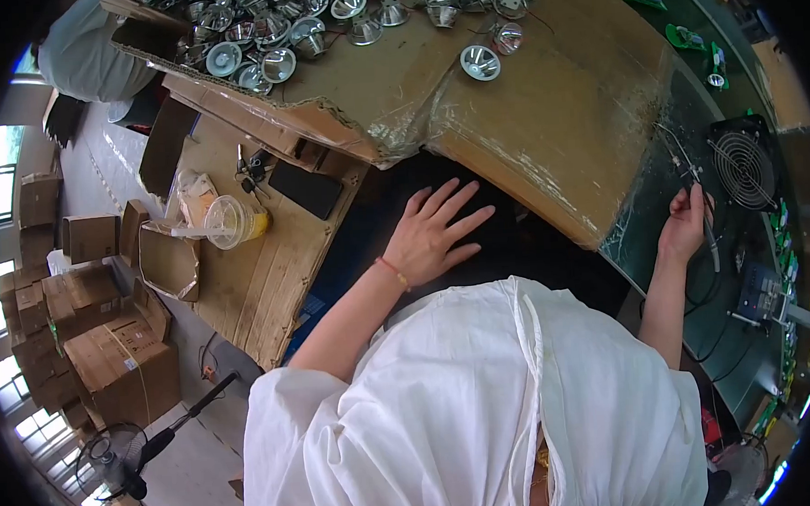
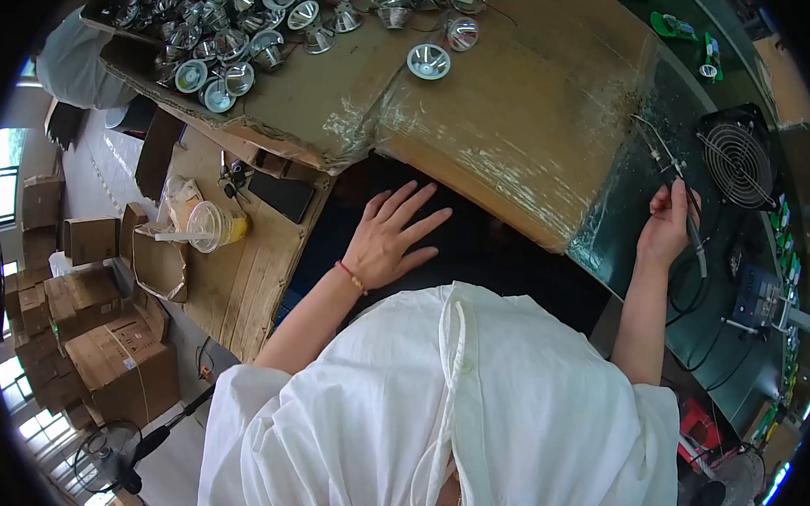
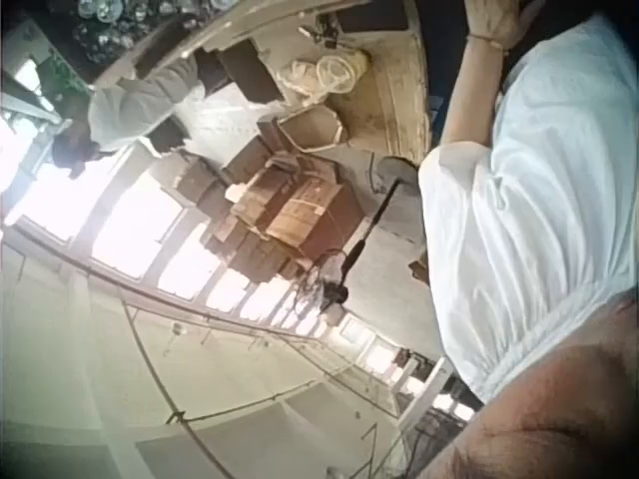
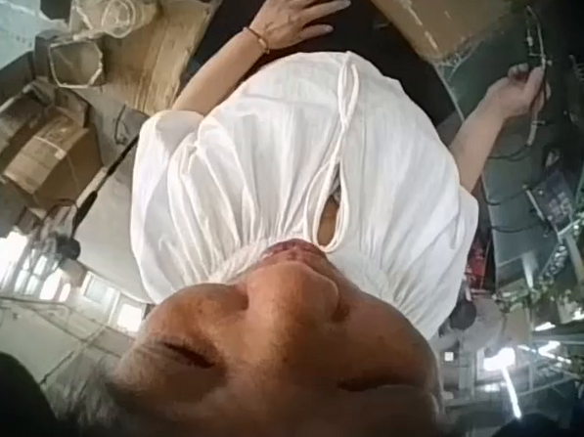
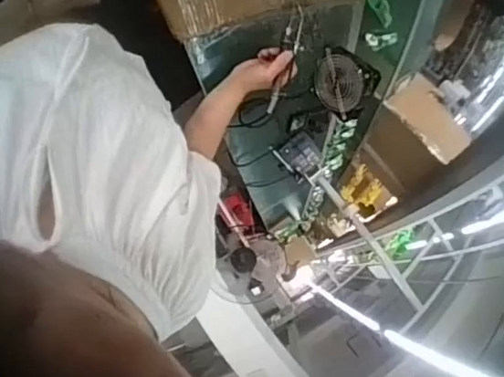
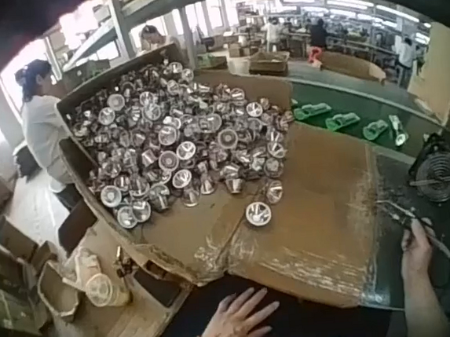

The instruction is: Soldering wires to components inside a plastic light housing at an industrial assembly station.

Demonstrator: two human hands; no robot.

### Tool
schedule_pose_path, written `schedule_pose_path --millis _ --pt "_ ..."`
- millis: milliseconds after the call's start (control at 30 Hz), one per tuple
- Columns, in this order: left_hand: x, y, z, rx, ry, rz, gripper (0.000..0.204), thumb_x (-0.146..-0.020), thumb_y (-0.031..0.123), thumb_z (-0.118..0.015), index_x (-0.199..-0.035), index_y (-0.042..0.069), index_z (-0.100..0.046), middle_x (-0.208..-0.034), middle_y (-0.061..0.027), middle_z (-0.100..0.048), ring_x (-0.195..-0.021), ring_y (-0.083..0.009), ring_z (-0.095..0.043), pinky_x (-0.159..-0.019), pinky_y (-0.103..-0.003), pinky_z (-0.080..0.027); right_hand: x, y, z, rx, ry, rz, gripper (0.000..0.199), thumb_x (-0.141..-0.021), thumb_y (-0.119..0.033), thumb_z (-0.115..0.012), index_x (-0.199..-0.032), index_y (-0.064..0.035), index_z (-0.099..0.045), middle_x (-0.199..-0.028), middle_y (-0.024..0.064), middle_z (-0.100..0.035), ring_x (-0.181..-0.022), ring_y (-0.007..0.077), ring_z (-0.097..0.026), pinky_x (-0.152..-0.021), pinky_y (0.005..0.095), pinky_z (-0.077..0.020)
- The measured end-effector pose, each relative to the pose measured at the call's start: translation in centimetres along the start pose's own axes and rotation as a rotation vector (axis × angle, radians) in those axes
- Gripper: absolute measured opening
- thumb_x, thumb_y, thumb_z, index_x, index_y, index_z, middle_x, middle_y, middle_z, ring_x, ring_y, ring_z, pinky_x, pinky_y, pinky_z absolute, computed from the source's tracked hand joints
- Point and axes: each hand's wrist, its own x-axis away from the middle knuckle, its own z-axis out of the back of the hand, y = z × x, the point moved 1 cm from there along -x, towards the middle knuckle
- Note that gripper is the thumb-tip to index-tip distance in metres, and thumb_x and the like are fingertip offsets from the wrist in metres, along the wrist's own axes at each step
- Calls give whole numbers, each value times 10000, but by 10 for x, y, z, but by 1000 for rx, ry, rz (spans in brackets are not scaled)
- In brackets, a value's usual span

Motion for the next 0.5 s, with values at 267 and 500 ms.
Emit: schedule_pose_path --millis 267,500 --pt "93 -68 -16 -69 -763 906 687 -900 592 -242 -943 58 -673 -961 -205 -636 -949 -322 -607 -852 -386 -461 7 2 -12 -59 14 -9 129 -840 -148 -619 -791 -51 -548 -633 33 -554 -515 81 -491 -474 180 -357" --pt "106 -2 -35 331 -726 997 571 -908 501 -338 -1161 25 -528 -1153 -180 -551 -1063 -273 -540 -924 -336 -412 8 -14 -11 -50 31 -27 157 -832 -160 -626 -791 -49 -524 -631 20 -531 -507 61 -469 -470 176 -359"
